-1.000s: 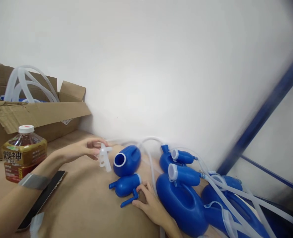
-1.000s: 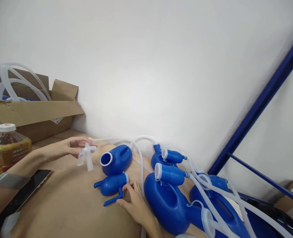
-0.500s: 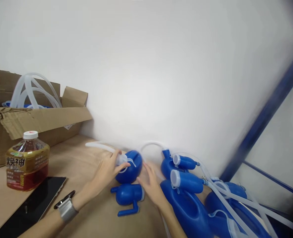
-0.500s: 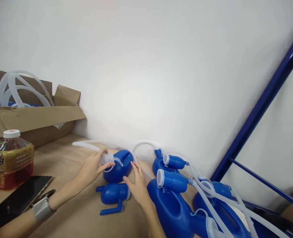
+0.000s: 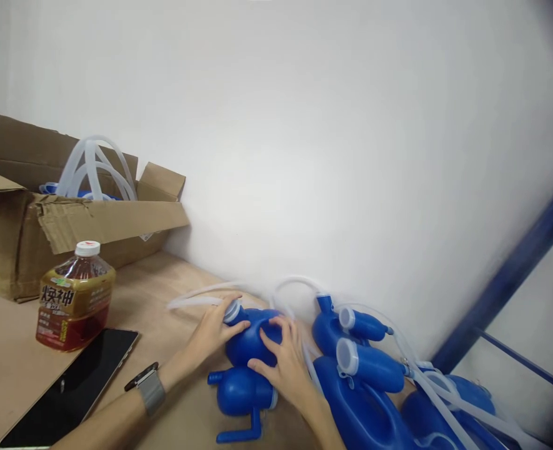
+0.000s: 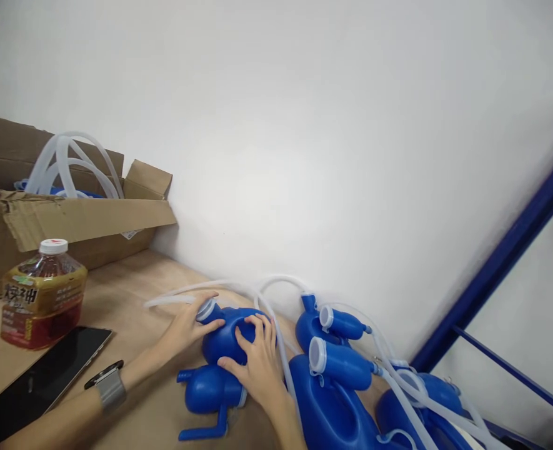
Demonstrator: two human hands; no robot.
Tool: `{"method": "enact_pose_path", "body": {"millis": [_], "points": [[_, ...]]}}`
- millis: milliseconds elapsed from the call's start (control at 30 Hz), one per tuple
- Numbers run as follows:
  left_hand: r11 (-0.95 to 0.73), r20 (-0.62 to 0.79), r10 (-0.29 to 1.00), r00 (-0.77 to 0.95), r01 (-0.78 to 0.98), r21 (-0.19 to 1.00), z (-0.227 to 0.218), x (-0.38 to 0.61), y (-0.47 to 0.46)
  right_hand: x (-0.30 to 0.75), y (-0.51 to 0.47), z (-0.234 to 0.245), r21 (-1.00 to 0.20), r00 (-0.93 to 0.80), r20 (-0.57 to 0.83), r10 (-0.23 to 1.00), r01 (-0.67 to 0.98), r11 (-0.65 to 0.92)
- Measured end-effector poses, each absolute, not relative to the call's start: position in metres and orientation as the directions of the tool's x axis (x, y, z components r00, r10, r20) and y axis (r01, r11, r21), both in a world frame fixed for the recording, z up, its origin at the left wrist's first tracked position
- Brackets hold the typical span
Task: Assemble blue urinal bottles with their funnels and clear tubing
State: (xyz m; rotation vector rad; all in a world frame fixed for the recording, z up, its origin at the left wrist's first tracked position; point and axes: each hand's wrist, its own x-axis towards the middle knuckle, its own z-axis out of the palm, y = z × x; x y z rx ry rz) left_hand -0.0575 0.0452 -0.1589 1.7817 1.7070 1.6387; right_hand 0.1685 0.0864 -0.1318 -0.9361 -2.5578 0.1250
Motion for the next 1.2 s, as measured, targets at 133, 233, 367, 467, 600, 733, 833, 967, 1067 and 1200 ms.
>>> {"method": "enact_pose_path", "body": {"millis": [133,233,367,467,600,733,833,967,1067,1200], "points": [[-0.378,0.583,0.767,-0.269,0.544,0.749,-0.163,-0.057,0.051,0.179,0.082,-0.126,-0.263,-0.715,0.281,0.64,0.584,0.768],[-0.382,0.596,0.754,-0.275,0.555,0.739,-0.166,-0.055,0.053,0.185,0.086,-0.13,-0.338,-0.73,0.255,0.635,0.548,0.765],[-0.373,0.607,0.747,-0.271,0.585,0.72,-0.173,-0.054,0.055,0.189,0.096,-0.135,-0.457,-0.703,0.346,0.621,0.452,0.766],[-0.38,0.624,0.738,-0.258,0.604,0.7,-0.176,-0.055,0.057,0.189,0.109,-0.137,-0.583,-0.626,0.443,0.642,0.342,0.737],[-0.404,0.647,0.729,-0.224,0.623,0.67,-0.176,-0.059,0.06,0.188,0.13,-0.142,-0.655,-0.507,0.48,0.716,0.335,0.677],[-0.415,0.644,0.74,-0.196,0.62,0.665,-0.174,-0.063,0.059,0.183,0.14,-0.155,-0.664,-0.408,0.462,0.788,0.43,0.612],[-0.409,0.634,0.742,-0.217,0.603,0.685,-0.175,-0.062,0.06,0.181,0.136,-0.162,-0.644,-0.385,0.441,0.811,0.494,0.585],[-0.402,0.613,0.751,-0.245,0.566,0.719,-0.175,-0.058,0.062,0.183,0.125,-0.161,-0.603,-0.391,0.414,0.822,0.559,0.569],[-0.398,0.59,0.772,-0.235,0.545,0.738,-0.17,-0.059,0.063,0.184,0.116,-0.158,-0.58,-0.388,0.389,0.836,0.602,0.549],[-0.385,0.552,0.807,-0.207,0.525,0.759,-0.156,-0.068,0.063,0.182,0.104,-0.148,-0.549,-0.378,0.362,0.852,0.652,0.523]]}}
